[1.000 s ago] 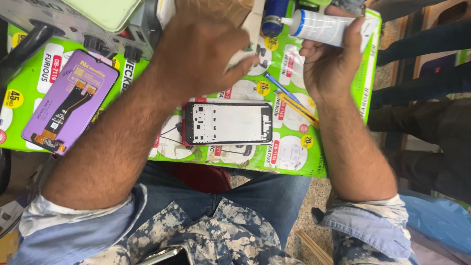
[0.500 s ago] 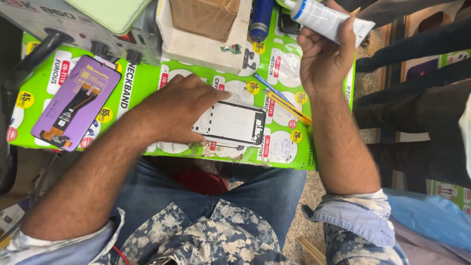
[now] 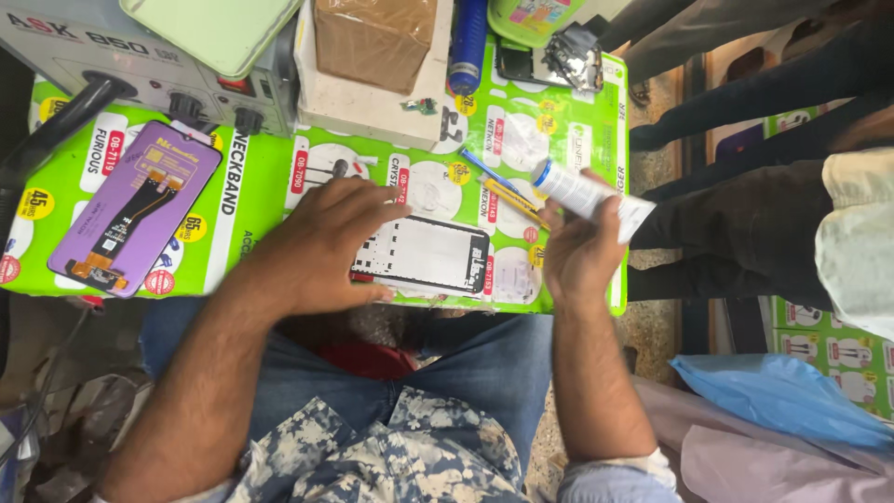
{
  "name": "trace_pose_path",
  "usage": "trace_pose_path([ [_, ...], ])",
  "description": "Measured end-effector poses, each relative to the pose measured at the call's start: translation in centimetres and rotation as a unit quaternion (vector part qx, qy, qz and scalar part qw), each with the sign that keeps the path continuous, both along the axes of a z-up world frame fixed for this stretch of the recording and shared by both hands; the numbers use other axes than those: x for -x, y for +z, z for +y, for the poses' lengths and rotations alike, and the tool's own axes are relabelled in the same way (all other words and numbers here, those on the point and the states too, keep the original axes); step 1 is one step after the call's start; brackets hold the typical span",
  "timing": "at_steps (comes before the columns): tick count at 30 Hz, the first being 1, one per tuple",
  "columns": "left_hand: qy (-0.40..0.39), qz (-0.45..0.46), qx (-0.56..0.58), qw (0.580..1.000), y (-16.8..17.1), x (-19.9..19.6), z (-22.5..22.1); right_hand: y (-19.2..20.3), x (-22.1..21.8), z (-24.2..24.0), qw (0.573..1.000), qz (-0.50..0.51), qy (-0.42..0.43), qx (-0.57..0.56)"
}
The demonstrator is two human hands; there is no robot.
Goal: The person applies adhesive from a tube to the frame of a disassembled smartphone. They then pick up a replacement screen assembly, align it with the phone body, and press the two parts together to bond them.
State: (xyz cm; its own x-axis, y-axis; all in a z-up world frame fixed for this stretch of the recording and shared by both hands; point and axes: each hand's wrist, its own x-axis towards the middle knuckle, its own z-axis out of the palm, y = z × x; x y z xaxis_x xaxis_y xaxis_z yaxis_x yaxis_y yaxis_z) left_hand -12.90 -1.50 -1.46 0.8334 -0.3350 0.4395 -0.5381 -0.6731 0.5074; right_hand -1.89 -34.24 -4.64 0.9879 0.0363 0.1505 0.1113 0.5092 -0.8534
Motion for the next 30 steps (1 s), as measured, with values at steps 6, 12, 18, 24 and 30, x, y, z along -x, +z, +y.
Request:
trace_pose_path([
  [6, 0.200, -0.035, 0.041, 0.978, -1.1, 3.1, -0.4, -1.5, 2.0, 0.8, 0.999, 0.033, -0.012, 0.033],
  [12, 0.253, -0.023, 0.014, 0.967, -1.4, 3.3, -1.0, -1.2, 2.9, 3.0, 0.998, 0.020, 0.005, 0.061],
  [18, 0.213, 0.008, 0.004, 0.977, -1.3, 3.7, -0.3, -1.8, 6.0, 3.5, 0.997, 0.065, 0.031, 0.011],
  [24, 0.226, 0.002, -0.005, 0.974, -1.0, 4.3, 0.7, -1.8, 9.6, 3.4, 0.995, 0.087, 0.050, 0.011],
  [30, 0.218, 0.005, 0.060, 0.974, -1.9, 4.1, 1.6, -1.3, 7.2, 4.5, 0.993, 0.032, 0.052, 0.100],
])
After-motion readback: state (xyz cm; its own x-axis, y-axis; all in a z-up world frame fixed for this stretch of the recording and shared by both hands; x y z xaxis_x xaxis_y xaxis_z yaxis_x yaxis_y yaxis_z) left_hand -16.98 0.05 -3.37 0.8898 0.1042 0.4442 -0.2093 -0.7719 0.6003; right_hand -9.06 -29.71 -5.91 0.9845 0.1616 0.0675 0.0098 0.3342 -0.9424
